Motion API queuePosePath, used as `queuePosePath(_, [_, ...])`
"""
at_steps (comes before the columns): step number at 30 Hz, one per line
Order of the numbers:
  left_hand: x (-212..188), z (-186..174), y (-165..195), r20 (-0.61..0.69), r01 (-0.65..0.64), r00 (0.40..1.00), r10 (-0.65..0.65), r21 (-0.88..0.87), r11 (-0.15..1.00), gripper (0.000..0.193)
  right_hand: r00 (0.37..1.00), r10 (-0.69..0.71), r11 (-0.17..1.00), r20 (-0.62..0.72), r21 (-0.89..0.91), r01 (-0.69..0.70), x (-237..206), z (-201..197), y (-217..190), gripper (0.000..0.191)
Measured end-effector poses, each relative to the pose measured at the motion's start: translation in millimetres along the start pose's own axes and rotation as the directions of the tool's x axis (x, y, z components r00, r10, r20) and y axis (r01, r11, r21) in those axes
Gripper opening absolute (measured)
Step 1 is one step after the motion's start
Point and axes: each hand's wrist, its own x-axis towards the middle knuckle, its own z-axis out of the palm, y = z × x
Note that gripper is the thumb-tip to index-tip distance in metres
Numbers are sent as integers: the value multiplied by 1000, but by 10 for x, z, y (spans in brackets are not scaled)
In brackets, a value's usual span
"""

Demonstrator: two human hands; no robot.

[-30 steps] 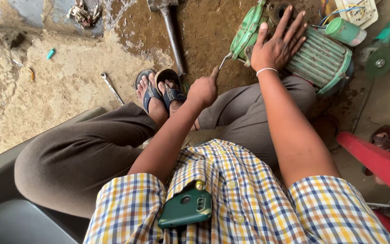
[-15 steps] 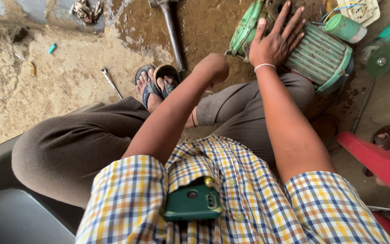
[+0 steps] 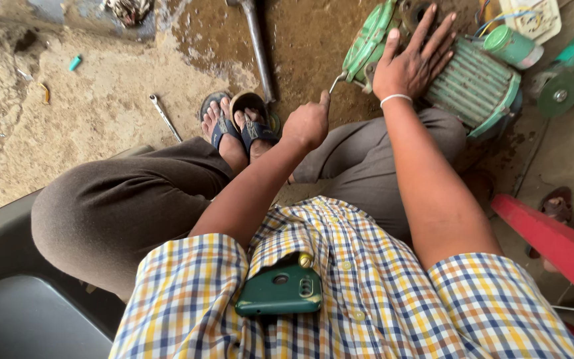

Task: The person sits on the floor repairing a green electric water pump motor. They hold the pump steady with one hand while using a spanner and a hammer on its casing, repositioning the unit and working on its bolts throughout the clip.

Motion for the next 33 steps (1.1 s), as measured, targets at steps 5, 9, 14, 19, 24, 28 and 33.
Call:
queuePosePath(5, [60,251,-189,9,-24,1000,24,6,1000,67,993,-22,999,115,-37,27,-2,-237,-100,74])
queuePosePath(9, [135,425,-328,-21,-55,998,55,19,998,72,954,-128,987,272,-59,150,32,-524,-181,79])
queuePosePath(14, [207,608,-461,-20,-81,996,81,26,996,75,902,-321,942,289,-2,336,88,-671,-234,82])
queuePosePath(19, [309,756,-572,-45,-127,991,127,11,992,74,870,-411,908,272,40,417,108,-680,-231,85])
queuePosePath(24, [436,938,-697,-64,-143,988,141,-20,990,69,830,-450,880,331,4,476,154,-646,-216,83])
queuePosePath(28, [521,1006,-723,-69,-119,991,115,-63,991,62,919,-286,942,273,-97,322,136,-552,-217,82])
queuePosePath(33, [460,954,-731,-113,-92,990,81,-96,991,48,979,-139,978,148,-137,159,55,-408,-202,81])
